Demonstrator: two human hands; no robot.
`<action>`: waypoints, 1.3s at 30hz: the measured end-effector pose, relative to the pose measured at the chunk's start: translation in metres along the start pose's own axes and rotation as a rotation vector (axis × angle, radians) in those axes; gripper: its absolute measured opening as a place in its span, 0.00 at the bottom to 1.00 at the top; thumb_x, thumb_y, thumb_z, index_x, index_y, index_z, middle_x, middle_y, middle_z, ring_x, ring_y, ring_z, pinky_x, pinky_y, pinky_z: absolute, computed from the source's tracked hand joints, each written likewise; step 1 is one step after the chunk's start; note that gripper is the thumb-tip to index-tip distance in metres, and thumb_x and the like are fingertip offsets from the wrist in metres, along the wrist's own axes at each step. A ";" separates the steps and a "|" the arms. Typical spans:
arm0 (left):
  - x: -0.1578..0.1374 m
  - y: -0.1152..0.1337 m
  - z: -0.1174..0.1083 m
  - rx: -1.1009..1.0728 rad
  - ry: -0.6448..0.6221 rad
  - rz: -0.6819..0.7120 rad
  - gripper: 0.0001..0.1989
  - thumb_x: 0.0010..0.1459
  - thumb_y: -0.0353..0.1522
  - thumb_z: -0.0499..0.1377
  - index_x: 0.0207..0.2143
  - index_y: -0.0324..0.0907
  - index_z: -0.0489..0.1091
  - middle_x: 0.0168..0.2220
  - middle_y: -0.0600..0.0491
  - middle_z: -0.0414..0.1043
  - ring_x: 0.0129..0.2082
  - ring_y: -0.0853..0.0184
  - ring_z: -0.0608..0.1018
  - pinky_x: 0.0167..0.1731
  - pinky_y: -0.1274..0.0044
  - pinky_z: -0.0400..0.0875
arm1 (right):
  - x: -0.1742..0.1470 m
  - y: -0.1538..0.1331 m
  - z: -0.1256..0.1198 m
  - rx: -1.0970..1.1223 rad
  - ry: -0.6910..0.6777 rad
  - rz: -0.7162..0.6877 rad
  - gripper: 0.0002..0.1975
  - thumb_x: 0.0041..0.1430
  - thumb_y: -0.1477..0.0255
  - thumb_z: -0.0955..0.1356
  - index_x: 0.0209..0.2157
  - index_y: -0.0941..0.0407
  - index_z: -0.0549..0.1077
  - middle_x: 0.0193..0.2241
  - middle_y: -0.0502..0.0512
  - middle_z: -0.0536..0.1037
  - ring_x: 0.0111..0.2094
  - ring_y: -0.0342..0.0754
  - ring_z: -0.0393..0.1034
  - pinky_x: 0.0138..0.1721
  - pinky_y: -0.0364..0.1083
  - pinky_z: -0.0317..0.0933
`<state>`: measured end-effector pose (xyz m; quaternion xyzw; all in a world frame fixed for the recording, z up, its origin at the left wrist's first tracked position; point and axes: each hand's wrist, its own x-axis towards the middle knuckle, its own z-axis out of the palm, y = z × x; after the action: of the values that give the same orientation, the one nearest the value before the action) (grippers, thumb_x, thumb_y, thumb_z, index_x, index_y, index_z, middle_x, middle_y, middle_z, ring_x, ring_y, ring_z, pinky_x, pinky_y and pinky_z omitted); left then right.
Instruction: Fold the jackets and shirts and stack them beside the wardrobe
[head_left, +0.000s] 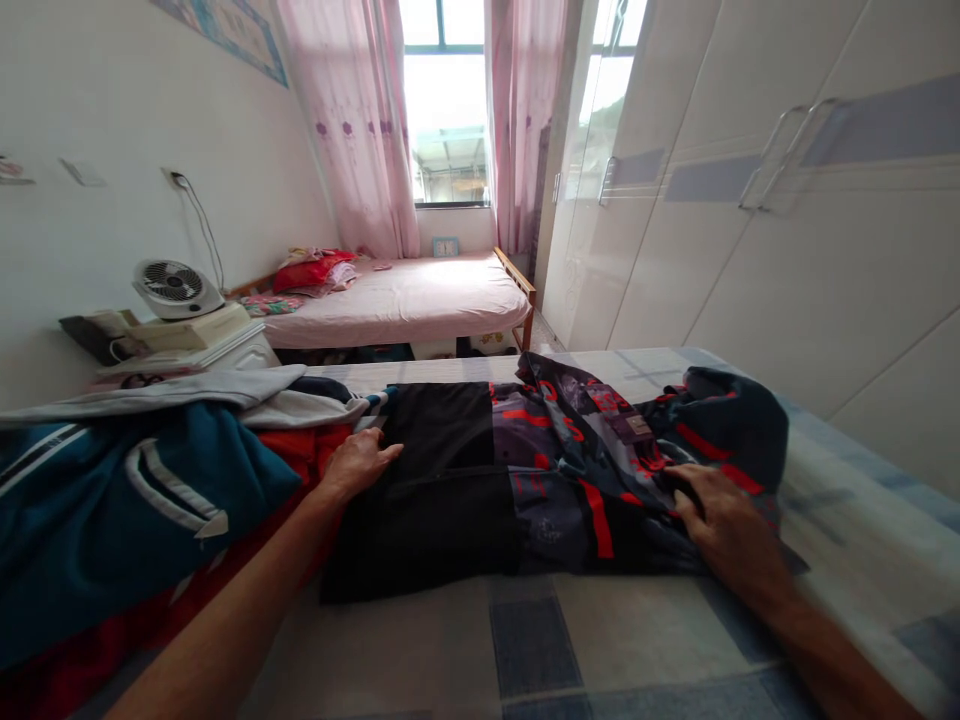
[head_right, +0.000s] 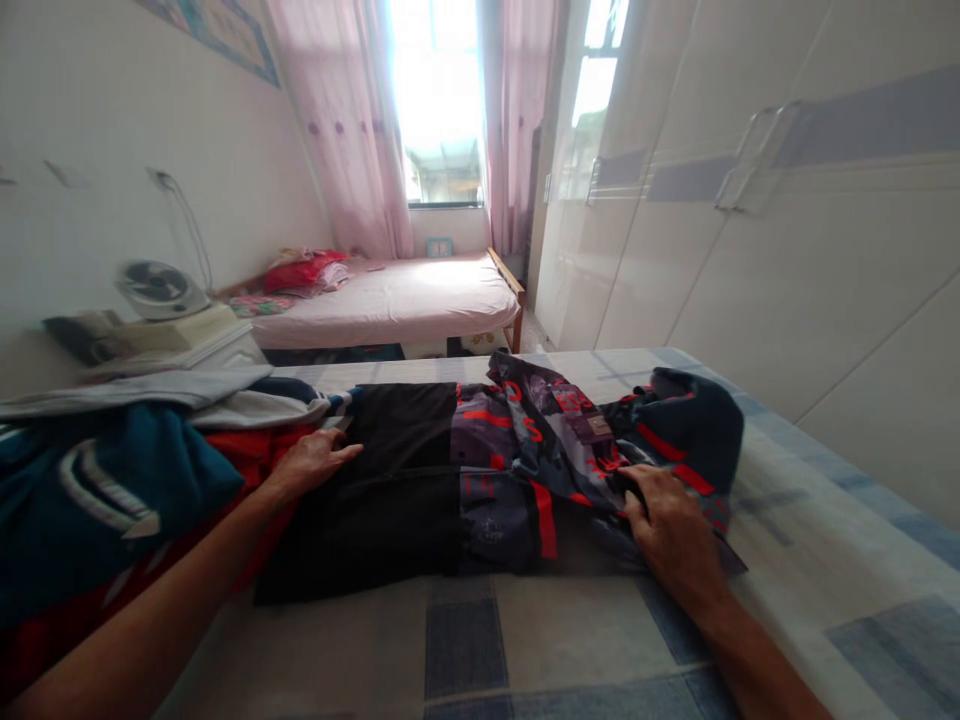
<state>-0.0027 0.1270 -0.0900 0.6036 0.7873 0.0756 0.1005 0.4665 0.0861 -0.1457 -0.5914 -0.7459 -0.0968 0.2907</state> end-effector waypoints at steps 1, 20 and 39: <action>0.004 -0.001 0.003 0.000 -0.006 -0.013 0.22 0.53 0.45 0.54 0.41 0.38 0.72 0.41 0.41 0.76 0.43 0.52 0.77 0.39 0.70 0.69 | -0.002 0.003 0.004 -0.011 -0.019 -0.010 0.16 0.60 0.69 0.58 0.45 0.58 0.69 0.44 0.61 0.73 0.48 0.56 0.67 0.51 0.56 0.59; 0.004 -0.016 0.013 -0.140 0.118 0.001 0.16 0.52 0.34 0.56 0.43 0.39 0.68 0.43 0.46 0.74 0.44 0.61 0.76 0.40 0.77 0.67 | -0.007 0.007 0.009 -0.052 -0.049 -0.002 0.16 0.61 0.68 0.57 0.44 0.57 0.70 0.44 0.60 0.74 0.46 0.55 0.68 0.48 0.55 0.60; -0.010 -0.004 0.012 0.127 0.283 0.042 0.22 0.61 0.35 0.44 0.56 0.39 0.62 0.51 0.38 0.69 0.46 0.50 0.75 0.43 0.63 0.68 | -0.006 0.001 0.006 -0.036 -0.060 0.014 0.14 0.60 0.71 0.58 0.43 0.56 0.71 0.43 0.59 0.75 0.45 0.53 0.69 0.47 0.53 0.61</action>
<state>-0.0011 0.1166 -0.1022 0.6083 0.7841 0.1121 -0.0514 0.4667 0.0843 -0.1538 -0.6044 -0.7483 -0.0903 0.2582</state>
